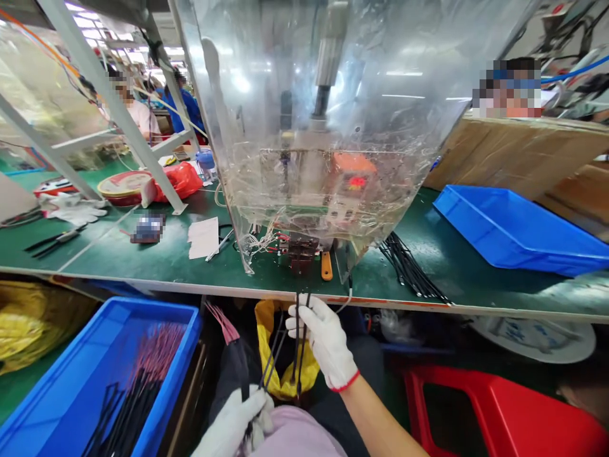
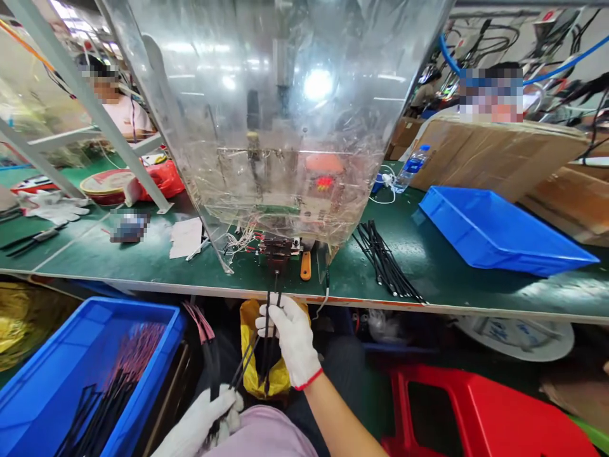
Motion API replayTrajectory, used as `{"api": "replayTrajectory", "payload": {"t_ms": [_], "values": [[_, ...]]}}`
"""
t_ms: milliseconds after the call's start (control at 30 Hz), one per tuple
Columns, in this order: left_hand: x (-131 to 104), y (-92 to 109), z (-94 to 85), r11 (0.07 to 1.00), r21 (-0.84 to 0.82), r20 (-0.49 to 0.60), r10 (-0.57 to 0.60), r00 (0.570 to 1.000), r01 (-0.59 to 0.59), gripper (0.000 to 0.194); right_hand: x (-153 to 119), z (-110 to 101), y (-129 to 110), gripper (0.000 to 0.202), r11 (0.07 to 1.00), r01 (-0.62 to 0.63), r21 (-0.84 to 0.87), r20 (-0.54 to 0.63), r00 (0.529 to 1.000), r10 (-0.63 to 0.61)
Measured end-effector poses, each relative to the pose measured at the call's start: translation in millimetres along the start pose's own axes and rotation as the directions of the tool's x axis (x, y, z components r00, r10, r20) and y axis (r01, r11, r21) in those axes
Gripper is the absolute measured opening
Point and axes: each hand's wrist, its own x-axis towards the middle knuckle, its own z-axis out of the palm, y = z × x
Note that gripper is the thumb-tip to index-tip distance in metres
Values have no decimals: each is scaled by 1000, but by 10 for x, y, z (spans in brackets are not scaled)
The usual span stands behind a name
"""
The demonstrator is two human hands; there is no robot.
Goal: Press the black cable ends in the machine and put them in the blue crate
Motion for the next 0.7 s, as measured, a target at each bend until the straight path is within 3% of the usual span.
{"api": "replayTrajectory", "payload": {"t_ms": [67, 167, 233, 400, 567, 700], "values": [[50, -21, -18, 979, -202, 9, -22, 1000, 23, 41, 67, -49, 182, 43, 995, -87, 47, -18, 996, 88], [110, 149, 175, 925, -376, -120, 14, 993, -58, 30, 132, -78, 261, 43, 994, -90, 59, -45, 995, 93], [123, 320, 365, 913, -400, -163, 21, 986, -86, 26, 206, -39, 168, 40, 997, -56, 55, -30, 998, 57], [78, 642, 735, 864, -501, -85, 14, 996, -55, 17, 498, 70, -212, 27, 996, -79, 42, 48, 996, 77], [25, 769, 863, 798, -596, -54, 70, 996, -88, 14, 555, -4, -272, 27, 967, -228, -117, 165, 955, 245], [9, 835, 870, 802, -591, -89, 38, 995, -84, 13, 591, 27, -281, 35, 966, -240, -96, 157, 955, 253]]}}
